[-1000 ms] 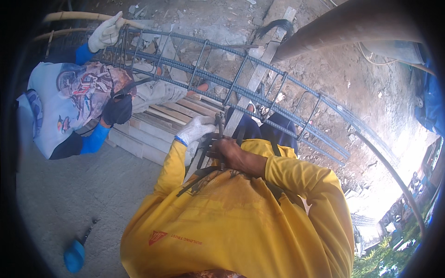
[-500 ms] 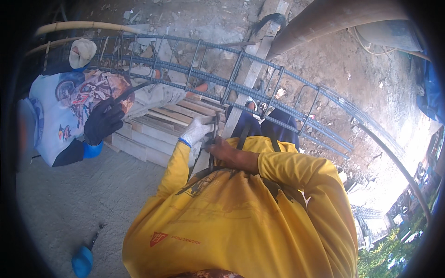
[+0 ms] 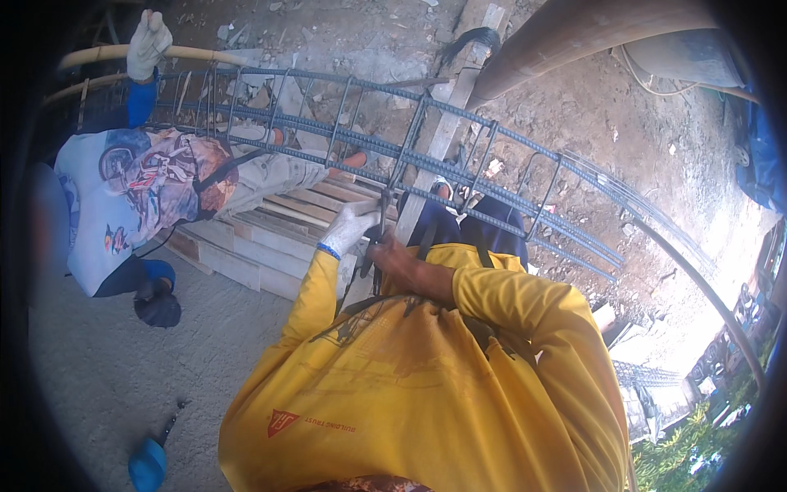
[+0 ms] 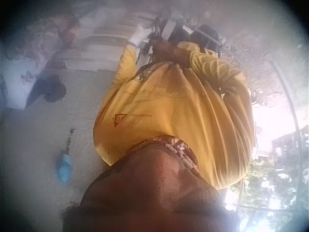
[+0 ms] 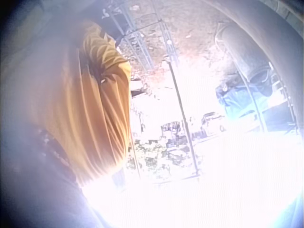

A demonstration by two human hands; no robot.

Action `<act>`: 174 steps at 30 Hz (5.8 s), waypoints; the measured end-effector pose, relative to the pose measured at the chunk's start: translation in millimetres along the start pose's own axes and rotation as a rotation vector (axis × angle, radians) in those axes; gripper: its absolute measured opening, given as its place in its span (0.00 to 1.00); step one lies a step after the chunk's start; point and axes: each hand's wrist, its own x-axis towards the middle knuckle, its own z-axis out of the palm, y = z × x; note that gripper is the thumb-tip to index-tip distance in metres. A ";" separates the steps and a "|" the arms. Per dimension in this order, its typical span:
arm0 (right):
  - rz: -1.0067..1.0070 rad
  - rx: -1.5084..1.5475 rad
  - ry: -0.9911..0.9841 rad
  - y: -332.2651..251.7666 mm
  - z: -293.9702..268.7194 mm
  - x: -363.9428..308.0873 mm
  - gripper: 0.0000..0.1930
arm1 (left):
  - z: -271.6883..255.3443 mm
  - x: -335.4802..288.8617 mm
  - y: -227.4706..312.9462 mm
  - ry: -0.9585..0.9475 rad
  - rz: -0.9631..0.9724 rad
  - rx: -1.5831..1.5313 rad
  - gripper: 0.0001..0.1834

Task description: The person uses pliers to tie wire around intersections of a rebar cage on a construction site. They move along the structure, securing multiple points while another worker assists nearby.

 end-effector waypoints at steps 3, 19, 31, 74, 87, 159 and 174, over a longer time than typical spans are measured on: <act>0.158 0.028 0.070 7.9 4.1 5.9 0.24 | -1.3 -3.1 4.3 -0.018 -0.009 -0.079 0.17; -0.407 0.025 -0.181 89.5 10.0 69.0 0.06 | -5.6 -9.0 17.4 0.019 0.113 0.235 0.20; 0.247 0.645 -0.079 10.1 17.2 28.2 0.08 | -4.2 -92.3 -21.3 -0.142 -0.285 -0.724 0.25; -0.048 0.009 0.245 64.0 25.0 115.7 0.18 | -6.7 -40.7 -92.4 0.420 0.300 0.580 0.06; 0.003 0.522 -0.023 46.6 12.2 98.5 0.13 | -55.8 -50.6 -39.2 -0.177 -0.137 0.154 0.14; 0.232 0.094 0.490 9.6 56.3 96.2 0.24 | 11.0 -85.1 -13.4 0.216 0.142 0.585 0.10; 0.116 0.378 0.404 5.6 61.7 85.2 0.22 | -2.2 -95.2 -20.1 0.364 0.017 0.943 0.10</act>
